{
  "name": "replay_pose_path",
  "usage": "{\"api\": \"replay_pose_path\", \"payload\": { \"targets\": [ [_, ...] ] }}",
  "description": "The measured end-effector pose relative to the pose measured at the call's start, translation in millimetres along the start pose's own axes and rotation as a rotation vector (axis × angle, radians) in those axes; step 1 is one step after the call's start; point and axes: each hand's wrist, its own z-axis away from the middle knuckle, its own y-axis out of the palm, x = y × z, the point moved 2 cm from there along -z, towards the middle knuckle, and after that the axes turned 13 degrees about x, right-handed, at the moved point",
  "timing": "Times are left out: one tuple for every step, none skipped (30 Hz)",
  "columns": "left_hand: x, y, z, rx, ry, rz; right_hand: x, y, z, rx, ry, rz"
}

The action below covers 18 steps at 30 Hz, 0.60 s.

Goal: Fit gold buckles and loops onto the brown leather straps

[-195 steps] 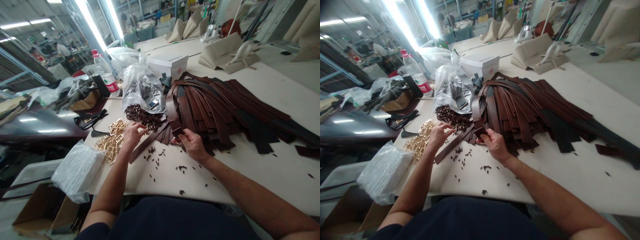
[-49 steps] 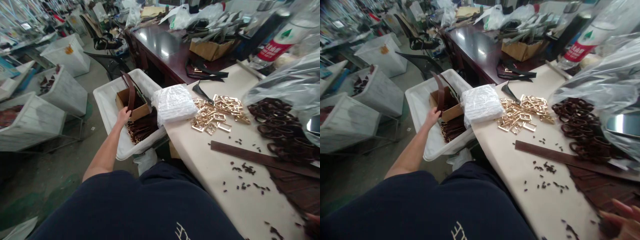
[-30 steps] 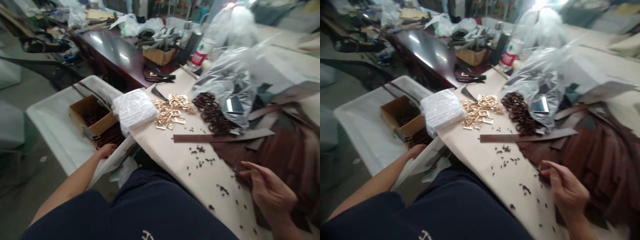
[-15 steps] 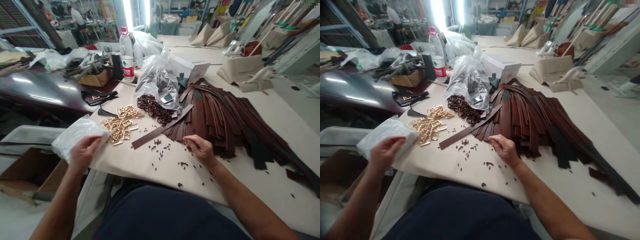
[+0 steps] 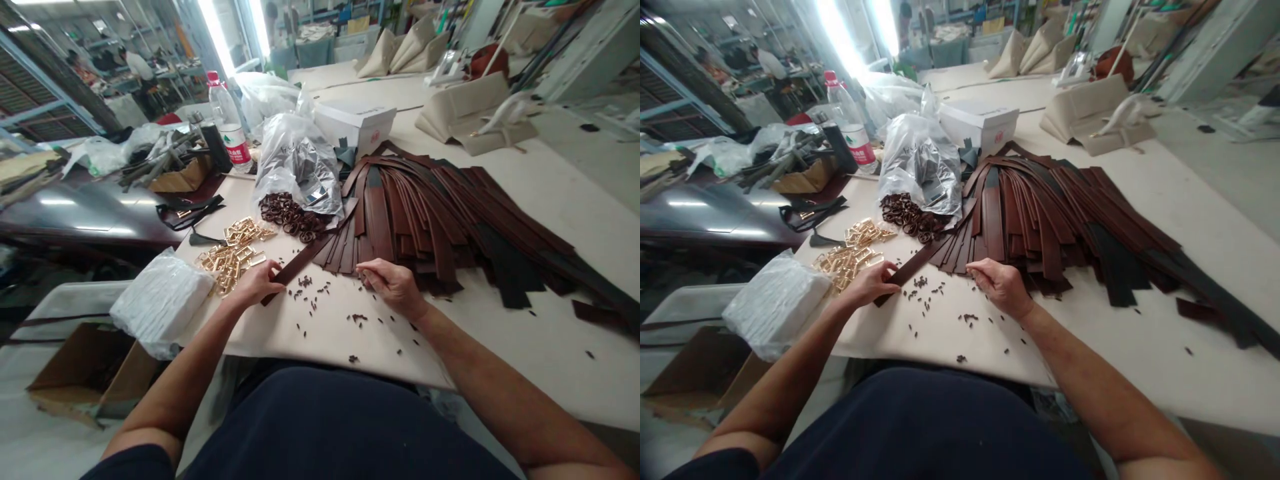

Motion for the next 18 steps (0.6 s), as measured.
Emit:
{"api": "replay_pose_path", "payload": {
  "targets": [
    [-1.2, 1.2, 0.3, 0.012, -0.004, 0.056, 0.4, 0.2, -0.2, -0.002, -0.005, 0.008],
    [-3.4, 3.8, 1.0, 0.026, 0.007, 0.14, 0.5, 0.8, -0.2, -0.007, -0.007, 0.013],
    [-6.8, 7.5, 1.9, 0.047, 0.031, 0.254, 0.5, 1.8, -0.3, -0.009, -0.006, 0.015],
    [-11.2, 12.0, 3.3, 0.075, 0.063, 0.392, 0.4, 3.1, -0.3, -0.005, -0.003, 0.013],
    [-16.8, 16.9, 5.2, 0.107, 0.103, 0.542, 0.6, 4.5, -0.5, 0.003, -0.003, 0.009],
    [-23.4, 21.6, 7.8, 0.14, 0.142, 0.685, 1.2, 5.8, -0.8, 0.013, -0.007, 0.011],
    [-30.8, 25.8, 11.1, 0.174, 0.177, 0.802, 2.4, 6.6, -1.3, 0.016, -0.015, 0.025],
    [-38.6, 29.3, 15.0, 0.209, 0.204, 0.887, 4.5, 6.9, -2.0, 0.012, -0.027, 0.058],
    [-46.8, 32.0, 19.2, 0.248, 0.225, 0.935, 7.4, 6.8, -3.2, 0.002, -0.044, 0.109],
    [-54.9, 34.0, 23.7, 0.292, 0.243, 0.949, 10.9, 6.3, -4.7, -0.01, -0.065, 0.173],
    [-62.8, 35.3, 28.0, 0.334, 0.264, 0.936, 15.0, 5.9, -6.8, -0.019, -0.091, 0.243],
    [-70.3, 36.2, 32.0, 0.371, 0.293, 0.904, 19.1, 5.8, -9.4, -0.015, -0.12, 0.311],
    [-77.2, 36.7, 35.5, 0.399, 0.328, 0.859, 23.0, 5.9, -12.2, -0.001, -0.149, 0.375],
    [-83.3, 37.4, 38.4, 0.419, 0.363, 0.809, 26.2, 6.0, -15.0, 0.018, -0.172, 0.434],
    [-88.5, 38.4, 40.5, 0.432, 0.393, 0.76, 28.5, 5.7, -17.7, 0.03, -0.184, 0.487],
    [-92.7, 39.7, 41.8, 0.438, 0.416, 0.722, 30.0, 4.7, -20.1, 0.036, -0.183, 0.533],
    [-95.8, 41.4, 42.4, 0.443, 0.43, 0.702, 30.8, 2.5, -22.0, 0.035, -0.173, 0.572],
    [-97.9, 43.4, 42.3, 0.453, 0.433, 0.703, 31.3, -1.2, -23.1, 0.022, -0.16, 0.602]
  ]
}}
